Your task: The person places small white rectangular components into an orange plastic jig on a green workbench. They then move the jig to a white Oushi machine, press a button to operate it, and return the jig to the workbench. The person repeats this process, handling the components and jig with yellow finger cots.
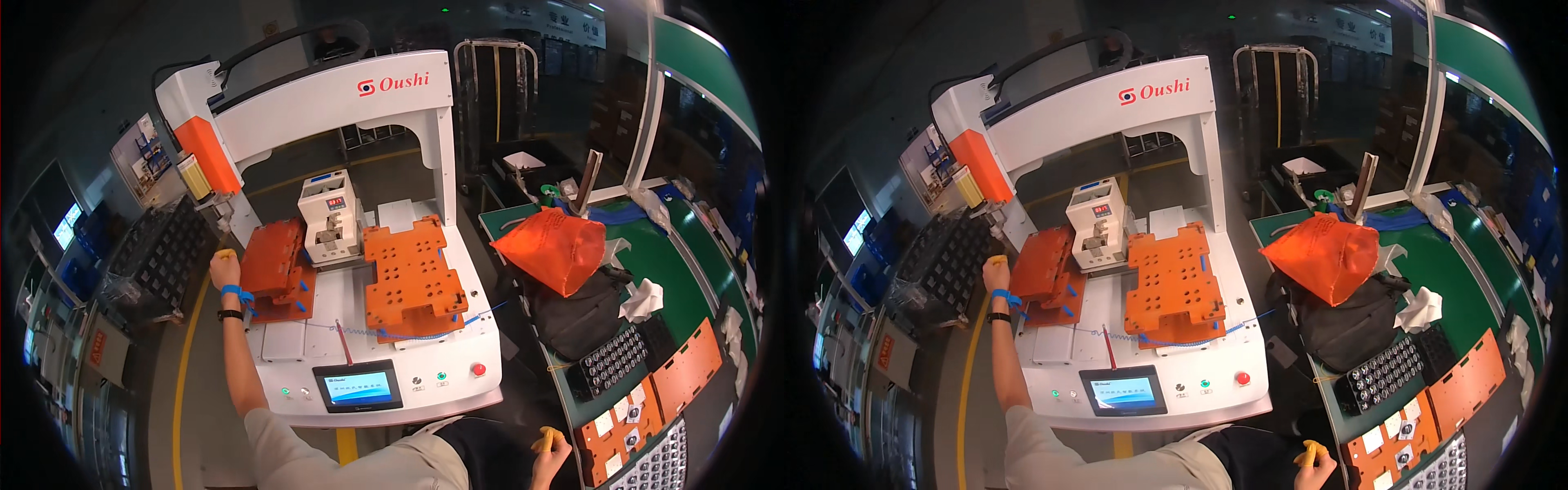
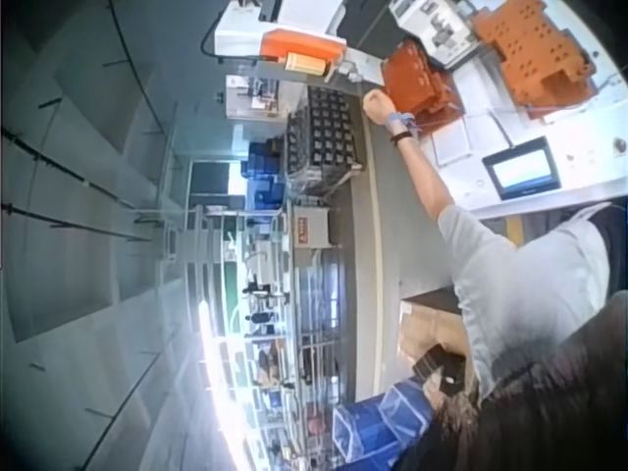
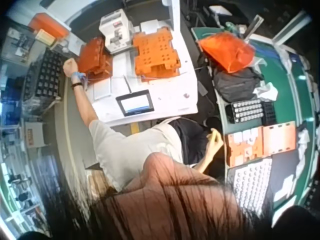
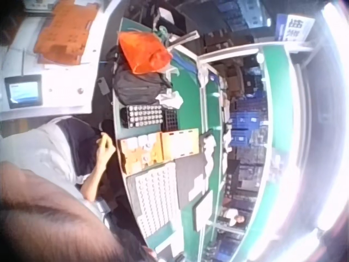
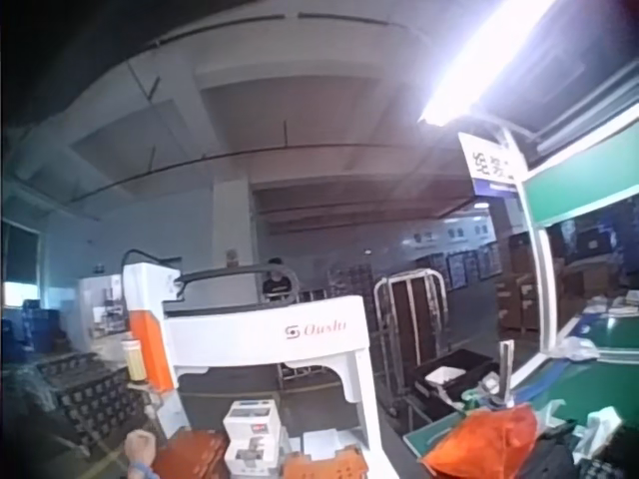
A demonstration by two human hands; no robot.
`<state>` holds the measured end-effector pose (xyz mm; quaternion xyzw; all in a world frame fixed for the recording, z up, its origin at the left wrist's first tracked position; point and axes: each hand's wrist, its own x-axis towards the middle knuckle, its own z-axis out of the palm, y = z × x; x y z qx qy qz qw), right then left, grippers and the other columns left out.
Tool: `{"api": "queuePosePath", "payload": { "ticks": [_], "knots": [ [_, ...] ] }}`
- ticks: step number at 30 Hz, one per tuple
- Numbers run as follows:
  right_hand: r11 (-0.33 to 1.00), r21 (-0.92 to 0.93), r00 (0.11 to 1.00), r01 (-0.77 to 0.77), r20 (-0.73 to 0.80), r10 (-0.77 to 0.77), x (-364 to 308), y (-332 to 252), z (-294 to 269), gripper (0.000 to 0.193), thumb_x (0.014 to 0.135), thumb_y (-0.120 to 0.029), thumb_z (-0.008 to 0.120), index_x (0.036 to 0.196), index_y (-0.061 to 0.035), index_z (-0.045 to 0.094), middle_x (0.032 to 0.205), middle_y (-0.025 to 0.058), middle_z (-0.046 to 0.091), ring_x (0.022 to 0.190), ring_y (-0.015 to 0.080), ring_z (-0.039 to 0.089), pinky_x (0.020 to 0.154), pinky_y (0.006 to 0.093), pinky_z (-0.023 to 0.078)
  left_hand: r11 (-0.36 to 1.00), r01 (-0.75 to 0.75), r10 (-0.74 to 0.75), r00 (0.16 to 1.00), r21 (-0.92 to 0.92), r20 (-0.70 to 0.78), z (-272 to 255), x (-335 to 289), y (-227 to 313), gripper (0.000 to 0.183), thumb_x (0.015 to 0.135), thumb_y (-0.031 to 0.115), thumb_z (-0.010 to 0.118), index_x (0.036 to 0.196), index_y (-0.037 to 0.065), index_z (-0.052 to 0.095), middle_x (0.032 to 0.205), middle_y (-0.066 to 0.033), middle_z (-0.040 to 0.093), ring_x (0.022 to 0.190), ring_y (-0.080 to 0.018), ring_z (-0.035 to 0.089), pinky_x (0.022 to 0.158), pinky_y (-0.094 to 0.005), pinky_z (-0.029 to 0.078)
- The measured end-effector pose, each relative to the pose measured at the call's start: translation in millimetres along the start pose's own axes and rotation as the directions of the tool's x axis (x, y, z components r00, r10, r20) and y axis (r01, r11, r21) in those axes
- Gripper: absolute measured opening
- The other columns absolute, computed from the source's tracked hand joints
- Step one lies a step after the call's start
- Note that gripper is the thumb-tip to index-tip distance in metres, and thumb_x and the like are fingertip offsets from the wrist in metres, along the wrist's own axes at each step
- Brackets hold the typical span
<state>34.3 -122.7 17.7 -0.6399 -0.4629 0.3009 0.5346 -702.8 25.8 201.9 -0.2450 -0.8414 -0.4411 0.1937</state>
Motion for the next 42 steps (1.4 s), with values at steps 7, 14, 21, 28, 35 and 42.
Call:
{"api": "queuePosePath", "payload": {
  "ticks": [7,14,21,28,35,42],
  "knots": [
    [0.998,0.061,1.000,-0.006,0.024,0.004,4.7,0.3,12.8,0.028,0.100,-0.021,0.061,0.091,0.0039,0.068,0.054,0.0030,0.057,0.047,0.0065,0.051,0.047,0.0208,0.034,0.996,-0.005,-0.030,0.925,0.092,0.379,66.6,40.4,-91.2,0.035,0.093,0.026,0.059,0.113,0.001,0.072,0.104,-0.0235,0.072,0.100,-0.0378,0.068,0.090,-0.0407,0.052],
    [0.991,0.135,0.998,-0.021,0.060,0.013,3.3,7.7,16.3,0.028,0.100,-0.022,0.063,0.092,0.0036,0.069,0.055,0.0030,0.057,0.048,0.0069,0.050,0.047,0.0215,0.034,0.822,0.189,0.088,0.890,-0.536,0.448,54.3,42.9,-118.5,0.038,0.095,0.026,0.056,0.118,-0.001,0.069,0.112,-0.0255,0.069,0.106,-0.0412,0.065,0.095,-0.0426,0.050],
    [0.988,0.128,0.990,-0.085,0.122,0.069,-0.6,7.6,18.5,0.025,0.100,-0.019,0.062,0.096,0.0052,0.069,0.060,0.0043,0.059,0.052,0.0076,0.052,0.050,0.0216,0.036,0.994,0.049,-0.068,0.977,-0.099,-0.202,16.2,-90.2,-95.1,0.056,0.103,0.033,0.047,0.140,-0.009,0.047,0.142,-0.0312,0.047,0.133,-0.0444,0.042,0.113,-0.0483,0.032],
    [0.981,0.148,0.979,-0.126,0.179,0.099,-2.9,17.8,20.1,0.026,0.101,-0.021,0.061,0.098,0.0042,0.069,0.060,0.0037,0.059,0.052,0.0076,0.051,0.050,0.0225,0.035,0.983,-0.071,0.018,0.956,0.172,0.294,-16.3,-365.6,-135.1,0.075,0.103,0.030,0.045,0.153,-0.014,0.009,0.160,-0.0349,0.008,0.150,-0.0458,0.008,0.124,-0.0474,0.007],
    [0.975,0.132,0.974,-0.178,0.161,0.156,-6.8,19.4,15.2,0.022,0.099,-0.014,0.061,0.097,0.0063,0.070,0.062,0.0069,0.064,0.053,0.0079,0.054,0.051,0.0223,0.039,0.989,-0.112,0.045,0.859,0.100,0.511,-64.5,-436.8,-109.8,0.076,0.101,0.029,0.049,0.153,-0.012,0.011,0.161,-0.0321,0.008,0.150,-0.0468,0.008,0.124,-0.0470,0.008],
    [0.964,0.169,0.973,-0.206,0.137,0.184,-9.3,32.1,9.6,0.018,0.096,-0.009,0.061,0.097,0.0055,0.072,0.062,0.0068,0.065,0.054,0.0081,0.055,0.051,0.0233,0.040,0.941,-0.095,-0.061,0.897,0.325,0.437,-53.6,-409.5,-102.7,0.066,0.102,0.027,0.048,0.153,-0.007,0.023,0.154,-0.0286,0.030,0.135,-0.0451,0.034,0.116,-0.0489,0.024]
  ]
}}
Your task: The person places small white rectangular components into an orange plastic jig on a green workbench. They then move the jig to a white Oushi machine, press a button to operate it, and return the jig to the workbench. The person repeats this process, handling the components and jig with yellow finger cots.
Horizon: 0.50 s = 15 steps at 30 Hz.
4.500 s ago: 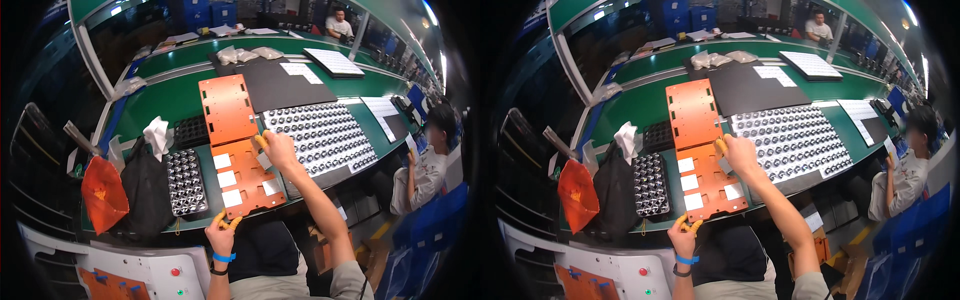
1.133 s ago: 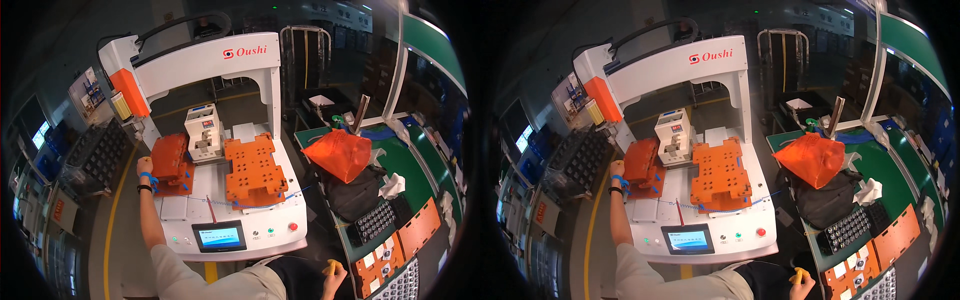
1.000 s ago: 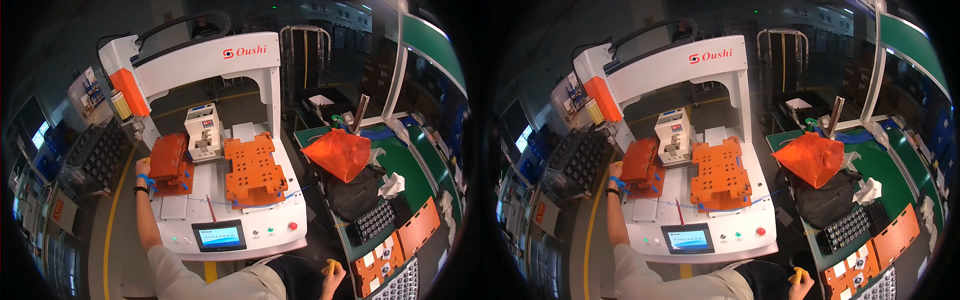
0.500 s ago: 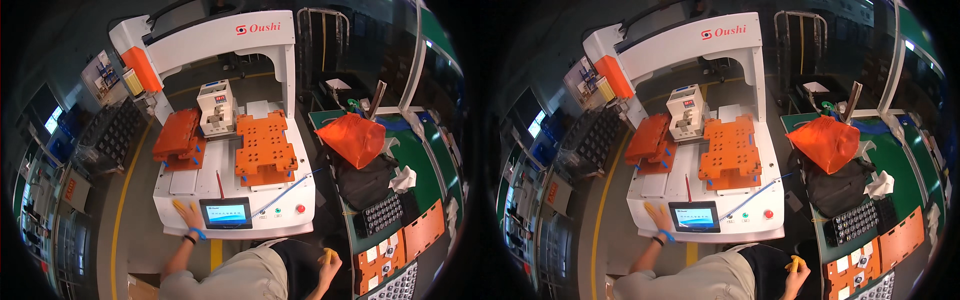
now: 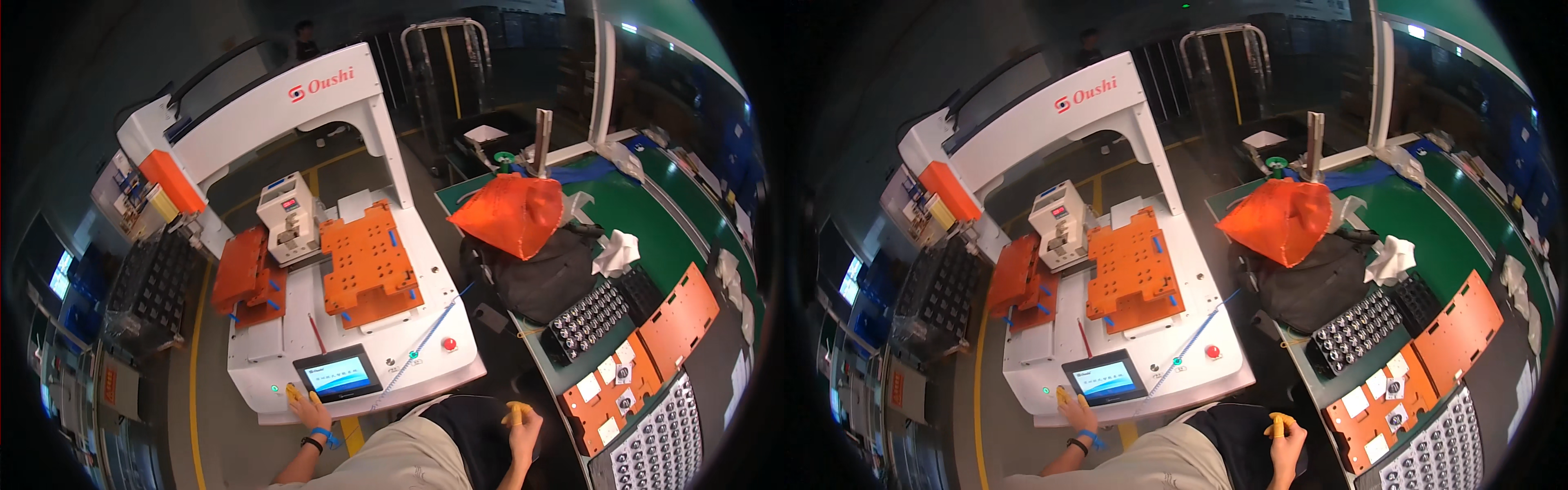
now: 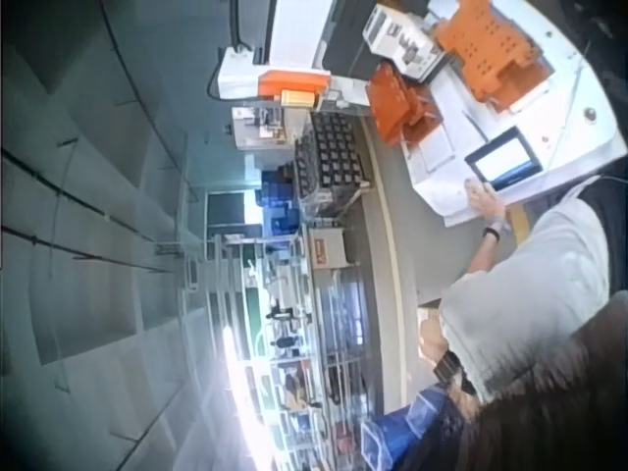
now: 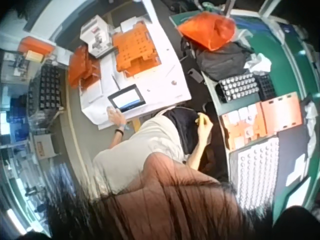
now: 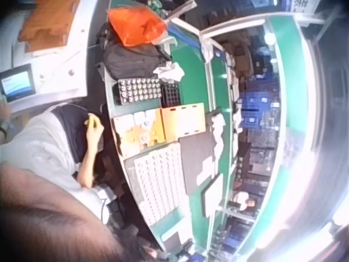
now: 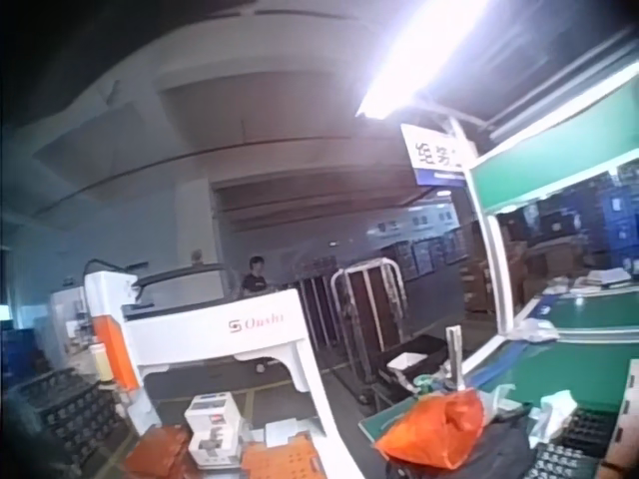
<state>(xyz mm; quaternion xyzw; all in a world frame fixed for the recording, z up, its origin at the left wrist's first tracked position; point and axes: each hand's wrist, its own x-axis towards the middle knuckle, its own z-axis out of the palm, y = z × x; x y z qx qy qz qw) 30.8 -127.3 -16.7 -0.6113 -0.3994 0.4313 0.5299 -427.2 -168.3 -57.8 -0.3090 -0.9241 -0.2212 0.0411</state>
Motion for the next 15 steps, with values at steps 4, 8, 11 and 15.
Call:
{"api": "queuePosePath", "payload": {
  "ticks": [4,8,11,15],
  "knots": [
    [1.000,-0.004,1.000,-0.015,0.016,0.015,-4.0,-0.4,-5.7,0.017,0.096,-0.008,0.061,0.096,0.0052,0.072,0.065,0.0072,0.066,0.055,0.0085,0.057,0.052,0.0227,0.041,0.998,0.055,-0.056,0.995,0.012,0.082,-12.1,-7.9,15.4,0.061,0.102,0.025,0.049,0.148,-0.011,0.030,0.150,-0.0339,0.032,0.138,-0.0492,0.029,0.120,-0.0513,0.018],
    [0.996,0.054,0.997,-0.072,0.021,0.071,-5.3,-0.3,-11.4,0.020,0.098,-0.011,0.060,0.097,0.0057,0.071,0.066,0.0066,0.065,0.056,0.0088,0.057,0.053,0.0226,0.042,0.990,0.040,-0.040,0.999,0.139,-0.004,12.6,-0.9,-13.2,0.061,0.101,0.023,0.049,0.146,-0.014,0.030,0.145,-0.0351,0.037,0.136,-0.0482,0.032,0.120,-0.0503,0.016],
    [0.980,0.171,0.995,-0.102,0.007,0.102,-0.3,12.1,-14.9,0.024,0.101,-0.016,0.059,0.098,0.0057,0.069,0.067,0.0060,0.064,0.056,0.0091,0.055,0.054,0.0227,0.041,0.989,0.027,-0.023,0.999,0.148,-0.029,20.6,1.8,-10.6,0.059,0.105,0.032,0.040,0.138,-0.016,0.038,0.142,-0.0349,0.040,0.135,-0.0485,0.032,0.119,-0.0515,0.019],
    [0.972,0.224,0.995,-0.073,-0.049,0.086,5.2,20.7,-14.7,0.023,0.102,-0.014,0.057,0.100,0.0057,0.070,0.069,0.0053,0.065,0.057,0.0076,0.055,0.054,0.0208,0.041,0.990,0.039,-0.029,0.997,0.134,-0.071,20.7,2.4,-7.6,0.059,0.106,0.035,0.035,0.131,-0.017,0.043,0.137,-0.0355,0.044,0.134,-0.0479,0.034,0.118,-0.0518,0.021]
  ]
}}
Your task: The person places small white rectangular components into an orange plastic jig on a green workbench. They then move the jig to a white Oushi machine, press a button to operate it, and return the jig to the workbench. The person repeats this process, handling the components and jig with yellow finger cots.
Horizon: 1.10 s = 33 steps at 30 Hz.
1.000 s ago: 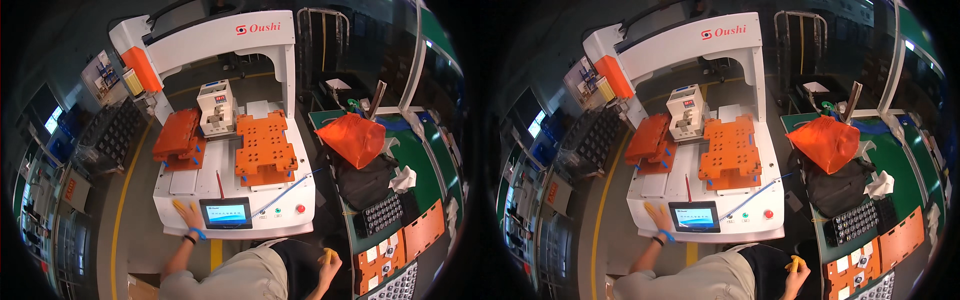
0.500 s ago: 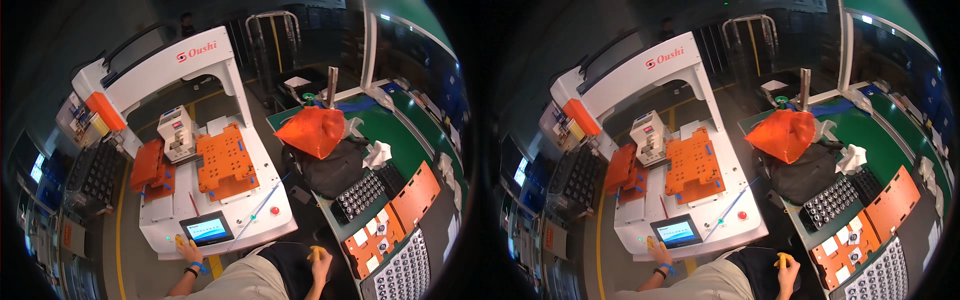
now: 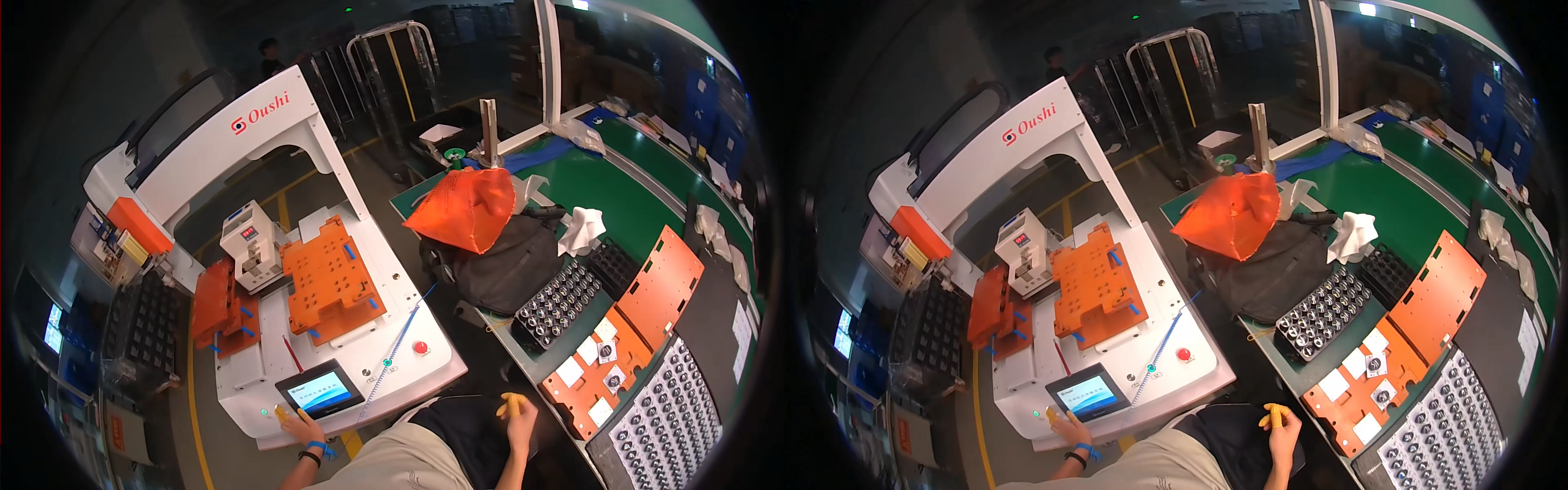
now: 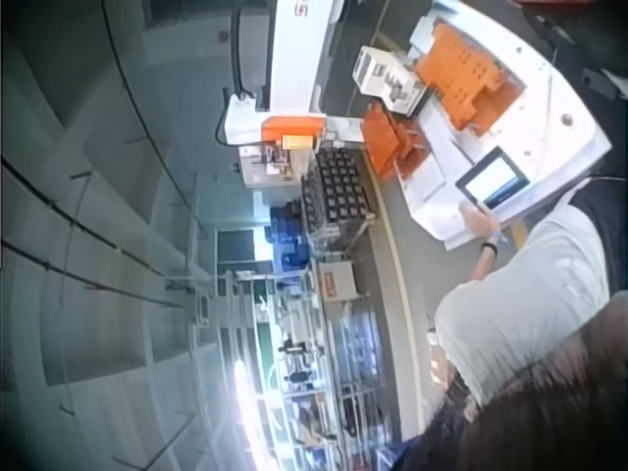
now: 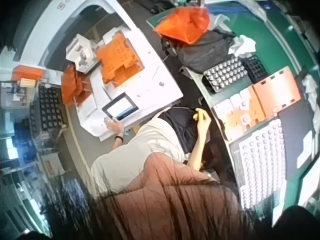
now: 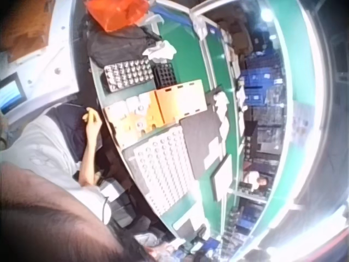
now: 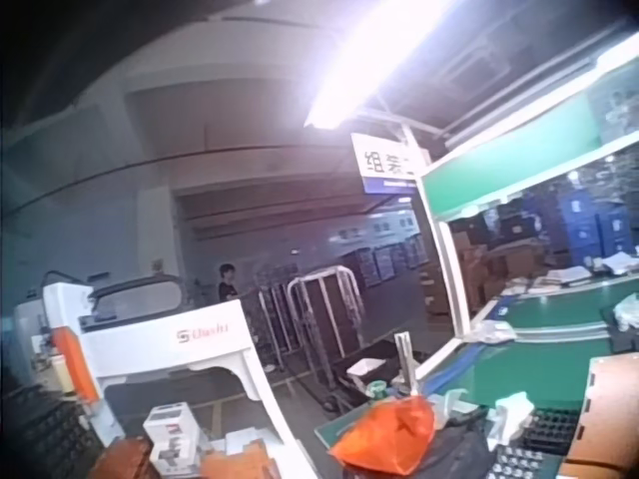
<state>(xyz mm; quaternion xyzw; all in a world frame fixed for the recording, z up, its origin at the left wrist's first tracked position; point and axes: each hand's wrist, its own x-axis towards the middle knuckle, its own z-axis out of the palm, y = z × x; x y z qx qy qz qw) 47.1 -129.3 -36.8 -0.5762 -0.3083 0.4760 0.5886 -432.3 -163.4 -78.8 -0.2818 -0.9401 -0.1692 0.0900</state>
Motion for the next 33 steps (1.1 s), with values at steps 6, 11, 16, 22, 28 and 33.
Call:
{"api": "queuePosePath", "payload": {
  "ticks": [6,11,16,22,28,33],
  "knots": [
    [1.000,0.015,1.000,-0.004,0.007,0.003,7.9,8.0,2.0,0.025,0.103,-0.016,0.057,0.101,0.0051,0.070,0.070,0.0052,0.065,0.058,0.0084,0.056,0.055,0.0218,0.042,1.000,-0.014,0.014,1.000,0.004,0.001,1.4,3.1,-4.8,0.061,0.105,0.036,0.042,0.137,-0.016,0.039,0.137,-0.0339,0.045,0.130,-0.0484,0.036,0.114,-0.0522,0.027],
    [0.999,-0.027,0.999,-0.028,0.035,0.028,10.2,6.9,2.8,0.025,0.103,-0.017,0.057,0.102,0.0042,0.070,0.070,0.0049,0.065,0.058,0.0080,0.055,0.056,0.0217,0.042,0.994,-0.003,-0.003,0.998,-0.105,-0.063,-4.1,-0.1,9.1,0.055,0.105,0.033,0.041,0.129,-0.017,0.044,0.138,-0.0354,0.042,0.130,-0.0481,0.036,0.114,-0.0526,0.026],
    [0.998,-0.039,0.998,-0.045,0.046,0.046,14.3,11.8,6.2,0.023,0.102,-0.014,0.057,0.102,0.0045,0.070,0.070,0.0047,0.065,0.058,0.0068,0.054,0.055,0.0209,0.042,0.998,0.020,-0.025,0.997,-0.053,-0.079,11.6,4.2,-4.2,0.056,0.105,0.034,0.043,0.133,-0.015,0.041,0.142,-0.0342,0.040,0.130,-0.0473,0.036,0.113,-0.0528,0.028],
    [0.996,-0.059,0.995,-0.074,0.070,0.078,25.7,11.3,20.8,0.025,0.103,-0.017,0.056,0.101,0.0045,0.070,0.070,0.0059,0.065,0.059,0.0090,0.056,0.056,0.0229,0.043,0.999,0.034,-0.035,0.996,-0.023,-0.076,5.5,3.8,4.3,0.064,0.106,0.038,0.040,0.145,-0.011,0.033,0.148,-0.0308,0.037,0.131,-0.0464,0.037,0.114,-0.0525,0.027],
    [0.994,-0.103,0.993,-0.030,0.111,0.042,63.4,31.6,86.6,0.020,0.100,-0.010,0.058,0.102,0.0056,0.070,0.072,0.0063,0.066,0.060,0.0097,0.058,0.056,0.0235,0.043,0.992,0.041,-0.035,0.998,0.121,-0.053,26.0,9.3,-22.8,0.070,0.104,0.040,0.040,0.154,-0.005,0.020,0.147,-0.0302,0.038,0.132,-0.0455,0.036,0.118,-0.0512,0.021],
    [0.959,-0.284,0.979,-0.007,0.195,0.064,70.3,57.7,91.8,0.019,0.097,-0.011,0.062,0.102,0.0059,0.070,0.073,0.0106,0.070,0.065,0.0148,0.065,0.061,0.0276,0.049,0.994,0.055,-0.055,0.998,-0.093,-0.003,-3.8,2.9,10.9,0.069,0.103,0.035,0.044,0.155,-0.005,0.020,0.150,-0.0333,0.033,0.134,-0.0470,0.033,0.118,-0.0508,0.020]
  ]
}}
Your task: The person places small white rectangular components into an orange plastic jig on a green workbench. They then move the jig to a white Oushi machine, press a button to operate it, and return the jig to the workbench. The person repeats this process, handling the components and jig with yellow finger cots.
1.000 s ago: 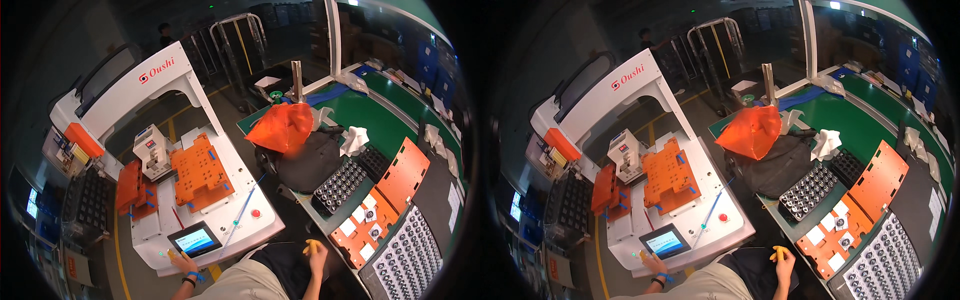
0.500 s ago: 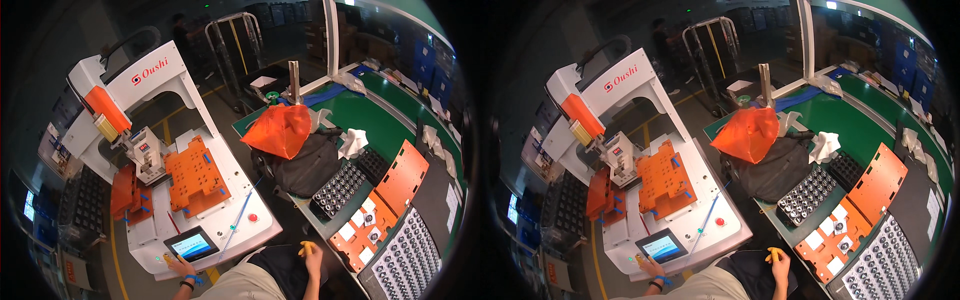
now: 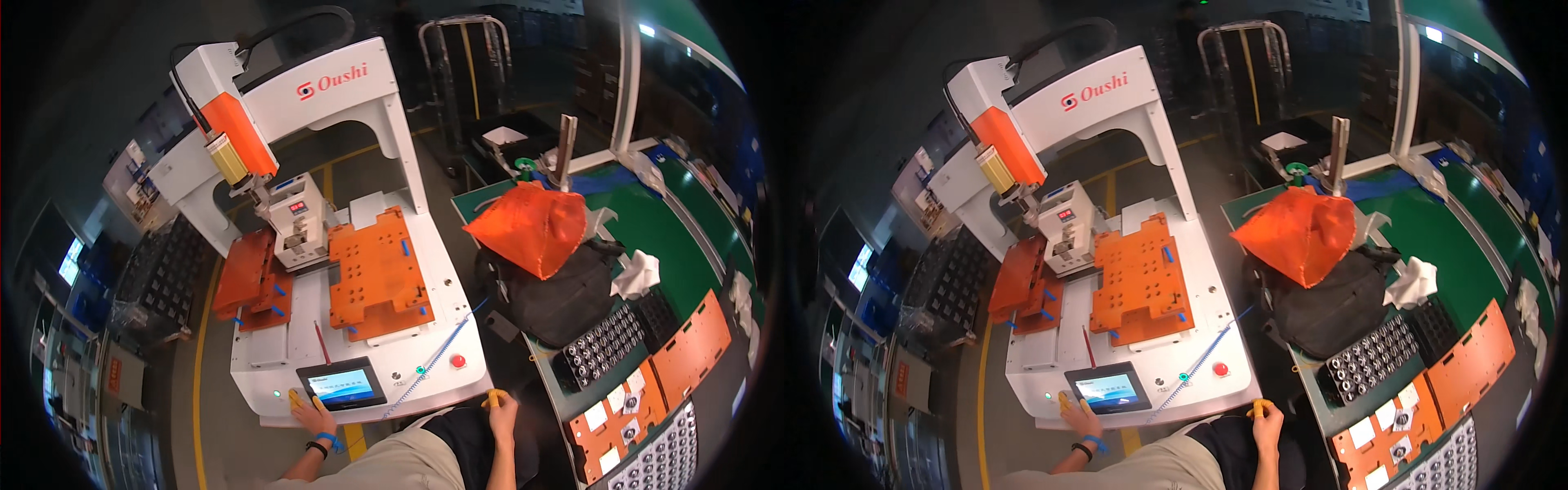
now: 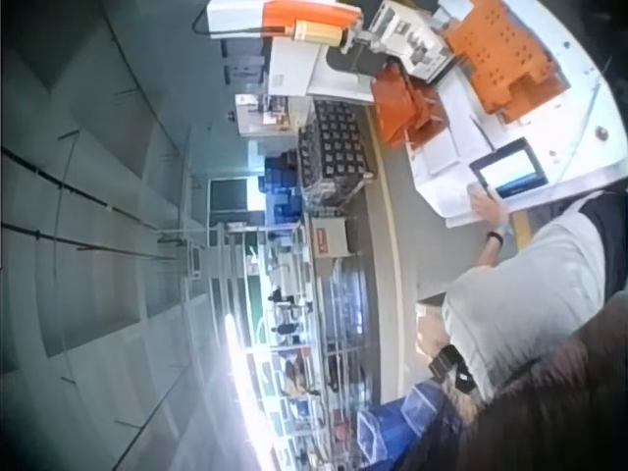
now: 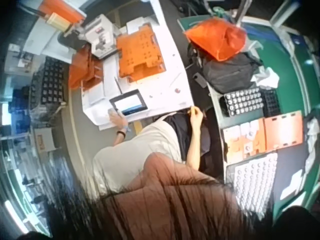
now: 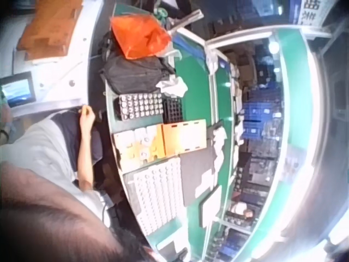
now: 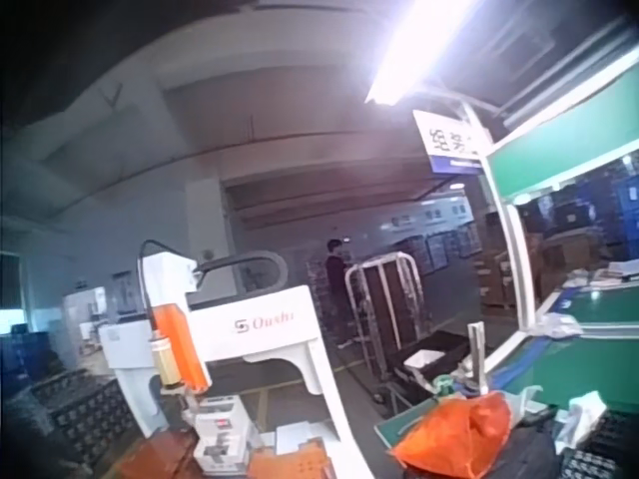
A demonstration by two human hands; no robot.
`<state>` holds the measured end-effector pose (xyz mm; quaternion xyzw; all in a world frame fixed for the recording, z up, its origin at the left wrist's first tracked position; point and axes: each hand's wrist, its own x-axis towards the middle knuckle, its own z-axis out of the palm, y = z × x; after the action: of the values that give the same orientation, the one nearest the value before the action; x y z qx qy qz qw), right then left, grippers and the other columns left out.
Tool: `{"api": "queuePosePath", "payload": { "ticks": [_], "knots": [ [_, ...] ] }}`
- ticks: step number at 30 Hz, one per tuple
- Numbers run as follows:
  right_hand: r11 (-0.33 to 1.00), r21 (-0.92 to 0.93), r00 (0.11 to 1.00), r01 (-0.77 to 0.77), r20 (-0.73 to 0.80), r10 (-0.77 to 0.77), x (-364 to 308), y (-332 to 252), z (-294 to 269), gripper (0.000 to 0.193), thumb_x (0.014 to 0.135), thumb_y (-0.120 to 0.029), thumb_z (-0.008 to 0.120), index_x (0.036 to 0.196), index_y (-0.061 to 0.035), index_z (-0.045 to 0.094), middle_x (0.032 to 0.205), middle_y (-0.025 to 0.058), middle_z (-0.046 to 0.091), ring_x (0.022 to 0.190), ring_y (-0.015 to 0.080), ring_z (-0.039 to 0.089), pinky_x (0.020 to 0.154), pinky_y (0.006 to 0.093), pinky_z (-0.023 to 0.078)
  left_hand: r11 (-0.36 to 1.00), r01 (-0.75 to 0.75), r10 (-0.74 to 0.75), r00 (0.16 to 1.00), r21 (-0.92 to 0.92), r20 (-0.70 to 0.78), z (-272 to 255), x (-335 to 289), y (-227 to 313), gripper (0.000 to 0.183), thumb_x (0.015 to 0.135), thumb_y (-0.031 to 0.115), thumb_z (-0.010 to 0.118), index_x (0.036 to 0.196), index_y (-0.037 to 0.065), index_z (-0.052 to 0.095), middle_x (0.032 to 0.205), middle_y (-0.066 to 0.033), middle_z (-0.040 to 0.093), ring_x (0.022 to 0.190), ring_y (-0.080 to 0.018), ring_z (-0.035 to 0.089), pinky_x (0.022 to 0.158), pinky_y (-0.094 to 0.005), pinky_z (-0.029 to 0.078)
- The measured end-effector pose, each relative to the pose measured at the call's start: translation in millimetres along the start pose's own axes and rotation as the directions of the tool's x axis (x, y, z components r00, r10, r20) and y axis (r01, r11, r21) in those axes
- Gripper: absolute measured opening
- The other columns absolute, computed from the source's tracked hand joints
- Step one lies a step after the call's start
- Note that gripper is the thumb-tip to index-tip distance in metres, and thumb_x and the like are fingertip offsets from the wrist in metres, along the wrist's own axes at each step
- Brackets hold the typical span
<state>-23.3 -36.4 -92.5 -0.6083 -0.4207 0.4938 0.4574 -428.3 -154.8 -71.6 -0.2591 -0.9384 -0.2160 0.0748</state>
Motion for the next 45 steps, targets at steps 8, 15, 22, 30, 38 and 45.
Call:
{"api": "queuePosePath", "payload": {
  "ticks": [8,15,22,30,38,45],
  "knots": [
    [0.866,-0.477,0.973,0.148,0.228,-0.041,-8.3,-4.7,6.7,0.026,0.090,-0.014,0.068,0.110,0.0033,0.070,0.089,0.0205,0.073,0.080,0.0304,0.073,0.073,0.0390,0.054,0.995,-0.025,0.032,0.997,0.100,-0.071,6.6,-6.8,-5.9,0.072,0.103,0.039,0.043,0.153,-0.007,0.020,0.149,-0.0333,0.034,0.132,-0.0491,0.035,0.116,-0.0512,0.023],
    [0.830,-0.549,0.958,0.099,0.279,0.071,-15.2,-13.1,1.6,0.032,0.088,-0.019,0.070,0.114,0.0010,0.069,0.096,0.0224,0.073,0.091,0.0374,0.071,0.083,0.0424,0.054,0.982,0.056,-0.073,0.993,0.179,0.090,-11.8,-5.5,12.9,0.072,0.103,0.037,0.044,0.153,-0.008,0.020,0.147,-0.0338,0.036,0.132,-0.0481,0.035,0.116,-0.0504,0.023],
    [0.840,-0.527,0.954,0.129,0.297,0.040,-16.5,-9.7,-1.2,0.036,0.089,-0.020,0.070,0.117,0.0030,0.067,0.098,0.0231,0.072,0.093,0.0375,0.070,0.084,0.0423,0.054,0.986,0.022,-0.025,1.000,0.163,0.017,-3.8,-4.8,9.3,0.071,0.102,0.033,0.046,0.155,-0.006,0.019,0.145,-0.0326,0.038,0.128,-0.0472,0.037,0.114,-0.0509,0.024],
    [0.846,-0.519,0.952,0.119,0.303,0.052,-14.7,-9.1,-5.0,0.037,0.089,-0.020,0.070,0.117,0.0036,0.066,0.099,0.0233,0.072,0.094,0.0371,0.070,0.084,0.0421,0.054,0.996,0.014,-0.015,1.000,0.090,0.006,-5.4,-6.4,14.9,0.072,0.101,0.031,0.051,0.155,-0.004,0.019,0.145,-0.0321,0.038,0.126,-0.0465,0.038,0.113,-0.0506,0.025],
    [0.866,-0.485,0.950,0.118,0.309,0.043,-20.7,-1.5,-4.8,0.038,0.089,-0.021,0.071,0.118,0.0024,0.066,0.099,0.0221,0.072,0.094,0.0366,0.070,0.085,0.0420,0.054,0.985,0.147,-0.159,0.977,0.092,0.140,-11.4,1.2,20.4,0.068,0.103,0.036,0.046,0.146,-0.013,0.028,0.147,-0.0350,0.033,0.134,-0.0489,0.030,0.118,-0.0538,0.019],
    [0.851,-0.511,0.970,0.117,0.242,0.012,-19.5,-0.8,-12.9,0.039,0.090,-0.026,0.069,0.119,-0.0014,0.067,0.106,0.0216,0.071,0.099,0.0362,0.069,0.087,0.0417,0.054,0.810,-0.373,0.402,0.915,-0.453,-0.034,-42.1,-18.7,134.0,0.068,0.102,0.024,0.042,0.155,-0.005,0.010,0.162,-0.0246,0.016,0.151,-0.0405,0.010,0.123,-0.0553,0.002]
  ]
}}
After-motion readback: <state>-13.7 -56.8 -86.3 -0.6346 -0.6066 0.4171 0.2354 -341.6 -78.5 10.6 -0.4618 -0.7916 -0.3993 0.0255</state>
